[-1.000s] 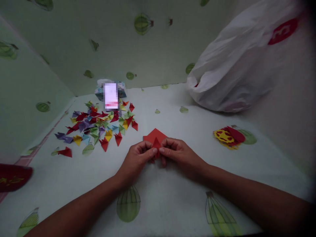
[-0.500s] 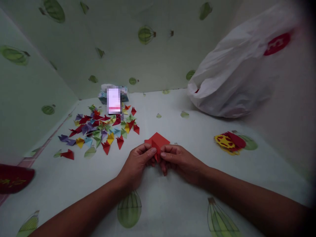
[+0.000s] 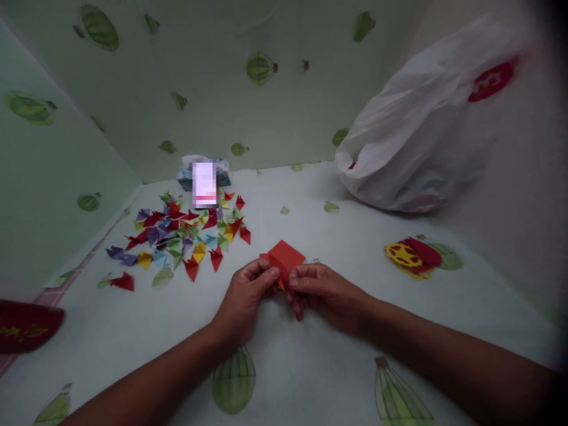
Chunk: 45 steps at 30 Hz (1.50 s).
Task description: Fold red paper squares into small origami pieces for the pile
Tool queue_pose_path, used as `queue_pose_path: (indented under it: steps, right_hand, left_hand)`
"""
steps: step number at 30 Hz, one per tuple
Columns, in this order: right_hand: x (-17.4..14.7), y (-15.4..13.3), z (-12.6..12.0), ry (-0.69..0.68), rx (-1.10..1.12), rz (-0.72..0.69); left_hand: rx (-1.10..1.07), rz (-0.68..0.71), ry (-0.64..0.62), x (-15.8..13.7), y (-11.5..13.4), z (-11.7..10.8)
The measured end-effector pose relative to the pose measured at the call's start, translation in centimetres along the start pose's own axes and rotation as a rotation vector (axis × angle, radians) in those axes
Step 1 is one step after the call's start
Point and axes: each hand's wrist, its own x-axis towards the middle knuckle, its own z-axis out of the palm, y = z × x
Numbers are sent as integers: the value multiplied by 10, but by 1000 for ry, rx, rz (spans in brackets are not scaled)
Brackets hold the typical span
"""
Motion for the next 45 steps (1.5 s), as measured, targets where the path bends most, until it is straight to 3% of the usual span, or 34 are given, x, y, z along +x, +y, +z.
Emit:
queue_pose_path:
  steps: [4,9,13,26,38,45]
  right_hand:
    - [0,1,0,28,-106,-76]
    - [0,4,-1,29,-230,-57]
    - [-2,3,2,88,-230,-72]
    - [-2,2,2,105,-312,-132]
    - [-5,-3,3,134,-300,-190]
    - [-5,-5,6,183,-281,-244]
  left_hand:
    - [21,25,25,-1,2,2]
    - [119,66,11,-3,1,1]
    - [169,94,36,-2,1,0]
    - [293,85,26,-8,2,4]
    - [277,73,-62,-6,5,0]
    - [132,63,-57,-4,2,3]
